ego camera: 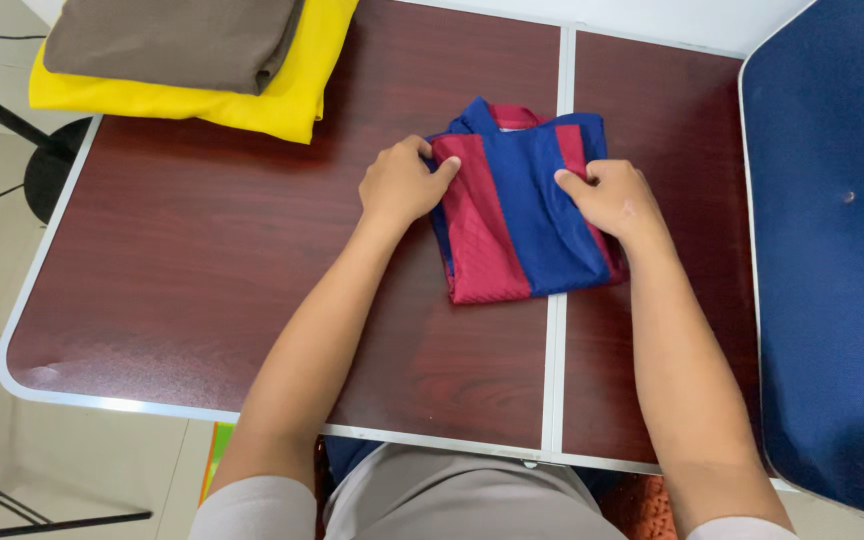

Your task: The person retrieves a blue and red striped soccer jersey from a blue suitcase and places it on a table. They smooth the fabric and fold the jersey neatly by hand, folding the sides inward and rolling it from the bottom up to create a compact bundle.

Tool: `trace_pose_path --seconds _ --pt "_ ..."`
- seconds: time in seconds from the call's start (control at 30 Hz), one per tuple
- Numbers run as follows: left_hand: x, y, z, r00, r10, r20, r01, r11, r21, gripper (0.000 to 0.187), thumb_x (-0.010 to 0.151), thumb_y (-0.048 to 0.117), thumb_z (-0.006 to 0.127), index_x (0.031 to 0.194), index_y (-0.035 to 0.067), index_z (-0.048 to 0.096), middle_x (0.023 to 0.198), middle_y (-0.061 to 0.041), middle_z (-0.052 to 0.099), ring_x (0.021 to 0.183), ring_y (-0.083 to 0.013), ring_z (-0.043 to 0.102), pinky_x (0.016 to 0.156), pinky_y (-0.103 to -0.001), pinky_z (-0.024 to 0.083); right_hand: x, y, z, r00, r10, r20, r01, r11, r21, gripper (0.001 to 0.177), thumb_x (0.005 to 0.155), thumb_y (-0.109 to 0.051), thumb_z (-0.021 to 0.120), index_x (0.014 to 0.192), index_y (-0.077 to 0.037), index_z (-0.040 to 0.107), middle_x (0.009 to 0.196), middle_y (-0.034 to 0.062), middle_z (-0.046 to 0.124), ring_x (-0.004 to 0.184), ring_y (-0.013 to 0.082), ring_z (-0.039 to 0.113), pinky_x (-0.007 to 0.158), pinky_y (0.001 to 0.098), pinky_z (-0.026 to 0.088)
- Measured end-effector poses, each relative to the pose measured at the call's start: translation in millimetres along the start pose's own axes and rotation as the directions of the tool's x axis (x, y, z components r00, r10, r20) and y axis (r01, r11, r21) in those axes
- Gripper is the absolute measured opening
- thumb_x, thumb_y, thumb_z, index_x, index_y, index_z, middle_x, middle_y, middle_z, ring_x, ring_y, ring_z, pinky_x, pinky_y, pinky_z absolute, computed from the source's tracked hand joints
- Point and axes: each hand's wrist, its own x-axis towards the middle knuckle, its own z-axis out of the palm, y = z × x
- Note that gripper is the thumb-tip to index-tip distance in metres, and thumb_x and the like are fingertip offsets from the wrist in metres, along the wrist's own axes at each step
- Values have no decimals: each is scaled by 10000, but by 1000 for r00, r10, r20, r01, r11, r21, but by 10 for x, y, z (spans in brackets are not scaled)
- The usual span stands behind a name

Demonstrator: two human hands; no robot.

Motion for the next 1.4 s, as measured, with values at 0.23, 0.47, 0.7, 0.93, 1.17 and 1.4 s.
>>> trace_pose_path --seconds 0.23,0.47,0.7,0.93,1.17,1.4 --pt "-116 133 78 945 158 -287 -184 980 -68 265 905 392 698 983 138 694 1002 -113 742 960 -338 723 780 -467 561 6 64 -6 993 -85 -87 97 985 143 400 943 -309 757 789 40 635 693 145 655 629 205 613 617 391 490" --pt "-120 241 208 950 167 -264 -238 935 -264 230 1034 338 555 1150 142 588 940 -152 761 924 -424 711 797 -532 539 -45 69 -258 990 -102 -96 129 933 337 287 990 -256 712 902 16 682 739 93 658 655 102 565 581 326 454" --pt "-28 126 340 939 186 -287 -182 982 41 286 1011 369 576 1125 107 581 900 -197 746 850 -475 698 725 -589 533 5 68 1 971 -61 -232 76 995 59 380 978 -386 718 1090 -24 723 927 208 741 889 362 728 798 461 558" --pt "-471 273 -210 986 67 153 -93 982 167 609 919 649 625 703 102 784 702 -103 750 783 -313 748 785 -453 580 -257 -123 -478 985 146 88 -112 945 -307 582 972 -625 568 1043 -83 770 988 183 750 1004 385 700 894 528 534" --pt "-1067 205 -256 906 84 415 -131 988 86 515 787 631 735 695 126 785 671 -48 744 705 -239 743 714 -411 577 -588 26 -436 996 56 72 -35 961 -273 350 970 -456 607 1126 -173 743 946 133 757 958 391 707 846 536 541" --pt "-1193 82 -178 919 78 385 -115 991 74 500 819 567 748 624 107 725 639 -47 731 660 -238 729 670 -411 568 -861 297 -111 962 -127 -241 61 963 -263 262 1051 -304 645 1208 -106 578 744 176 719 754 433 717 693 531 566"
